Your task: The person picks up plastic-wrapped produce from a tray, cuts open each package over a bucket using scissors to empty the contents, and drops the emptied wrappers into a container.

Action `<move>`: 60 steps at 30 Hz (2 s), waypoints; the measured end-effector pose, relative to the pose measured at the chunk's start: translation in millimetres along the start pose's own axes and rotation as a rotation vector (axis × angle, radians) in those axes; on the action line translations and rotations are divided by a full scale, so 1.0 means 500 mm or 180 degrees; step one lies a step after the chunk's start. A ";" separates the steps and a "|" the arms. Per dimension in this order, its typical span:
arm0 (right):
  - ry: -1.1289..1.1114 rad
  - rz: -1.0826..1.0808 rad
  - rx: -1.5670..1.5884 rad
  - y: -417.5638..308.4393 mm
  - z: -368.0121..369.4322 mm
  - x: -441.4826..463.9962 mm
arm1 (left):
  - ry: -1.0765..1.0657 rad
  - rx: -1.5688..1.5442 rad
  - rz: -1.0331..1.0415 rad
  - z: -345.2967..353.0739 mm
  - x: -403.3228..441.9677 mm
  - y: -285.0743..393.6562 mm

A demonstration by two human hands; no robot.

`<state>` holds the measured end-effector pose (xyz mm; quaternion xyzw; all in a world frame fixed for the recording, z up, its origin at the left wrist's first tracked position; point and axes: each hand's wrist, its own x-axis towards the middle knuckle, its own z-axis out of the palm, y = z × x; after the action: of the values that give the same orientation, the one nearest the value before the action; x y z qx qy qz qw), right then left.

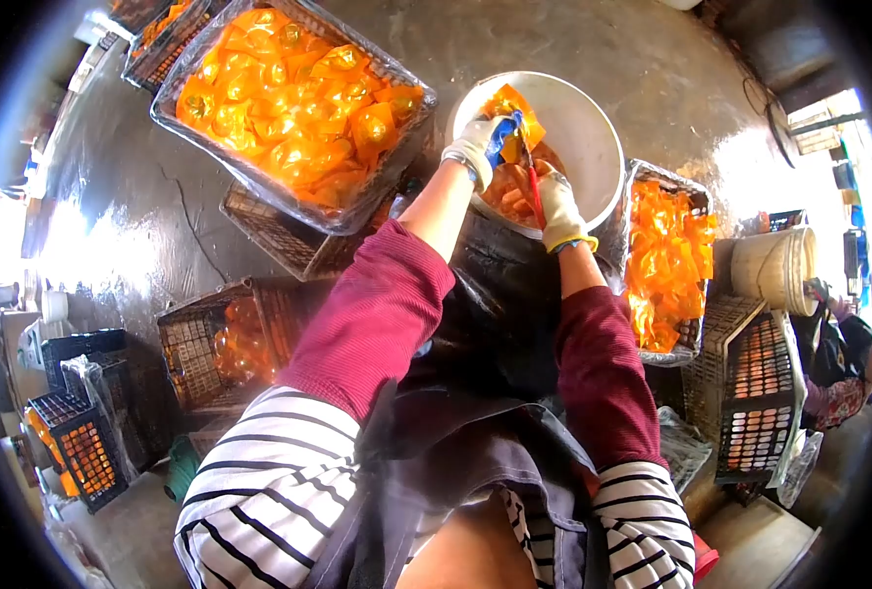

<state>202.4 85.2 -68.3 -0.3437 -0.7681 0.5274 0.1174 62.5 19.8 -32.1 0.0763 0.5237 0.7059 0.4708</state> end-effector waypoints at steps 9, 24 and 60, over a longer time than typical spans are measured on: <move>-0.0289 0.0468 -0.0152 -0.065 -0.033 -0.020 | 0.0190 0.0678 -0.0191 -0.009 -0.006 0.004; -0.0704 0.1111 0.2562 -0.012 -0.019 -0.011 | 0.1440 0.1159 0.0251 0.088 -0.043 0.011; 0.0084 0.0058 0.1254 -0.052 -0.048 -0.024 | -0.1065 -0.0554 -0.0368 0.007 -0.055 0.054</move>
<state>213.6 89.4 -33.0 -0.3278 -0.6452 0.6640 0.1877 64.0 1.6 1.9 0.1213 0.3786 0.6978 0.5958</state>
